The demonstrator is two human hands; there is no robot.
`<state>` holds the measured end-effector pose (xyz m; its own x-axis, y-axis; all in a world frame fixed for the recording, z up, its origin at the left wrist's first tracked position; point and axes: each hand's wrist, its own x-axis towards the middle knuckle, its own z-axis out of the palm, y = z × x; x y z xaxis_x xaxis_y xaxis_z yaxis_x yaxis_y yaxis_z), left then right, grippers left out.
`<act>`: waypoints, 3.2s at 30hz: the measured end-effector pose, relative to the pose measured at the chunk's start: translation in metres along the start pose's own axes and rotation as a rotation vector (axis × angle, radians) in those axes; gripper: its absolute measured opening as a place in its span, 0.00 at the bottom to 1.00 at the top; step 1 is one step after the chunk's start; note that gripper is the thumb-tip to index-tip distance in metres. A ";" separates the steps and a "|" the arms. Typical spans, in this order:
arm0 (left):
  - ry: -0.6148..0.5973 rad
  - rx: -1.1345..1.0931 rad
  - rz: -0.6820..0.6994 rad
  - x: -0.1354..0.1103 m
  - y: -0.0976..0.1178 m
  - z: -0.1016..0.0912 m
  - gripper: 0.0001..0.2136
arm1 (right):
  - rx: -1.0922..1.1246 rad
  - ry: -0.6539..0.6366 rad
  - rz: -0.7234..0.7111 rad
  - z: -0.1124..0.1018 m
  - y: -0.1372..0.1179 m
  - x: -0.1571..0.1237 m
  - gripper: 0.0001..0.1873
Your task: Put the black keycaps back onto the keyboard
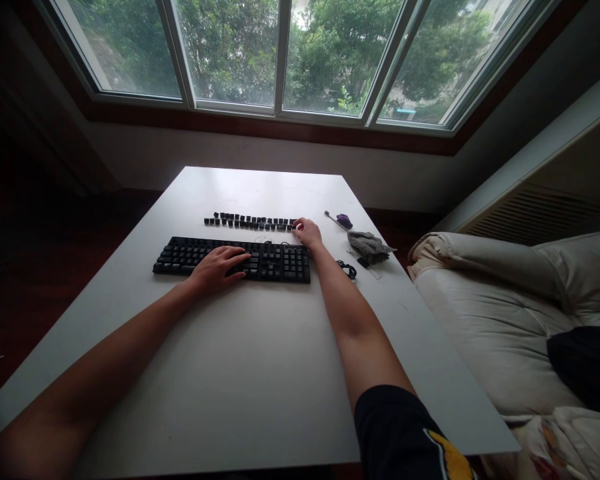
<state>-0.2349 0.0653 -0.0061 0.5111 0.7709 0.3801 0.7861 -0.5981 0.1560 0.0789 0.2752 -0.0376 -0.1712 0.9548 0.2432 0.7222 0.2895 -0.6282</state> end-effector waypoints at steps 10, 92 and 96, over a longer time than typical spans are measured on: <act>-0.007 0.001 -0.004 0.000 0.001 -0.002 0.24 | 0.147 0.169 -0.059 -0.021 -0.015 -0.024 0.10; -0.003 -0.001 -0.021 -0.002 0.000 -0.002 0.24 | -0.021 -0.285 -0.466 -0.018 -0.095 -0.071 0.06; 0.002 -0.002 -0.009 -0.001 -0.001 -0.001 0.24 | -0.119 -0.249 -0.501 -0.010 -0.104 -0.081 0.05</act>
<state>-0.2372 0.0646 -0.0055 0.5034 0.7758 0.3804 0.7900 -0.5916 0.1611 0.0241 0.1670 0.0155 -0.6542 0.6944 0.2997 0.5801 0.7150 -0.3903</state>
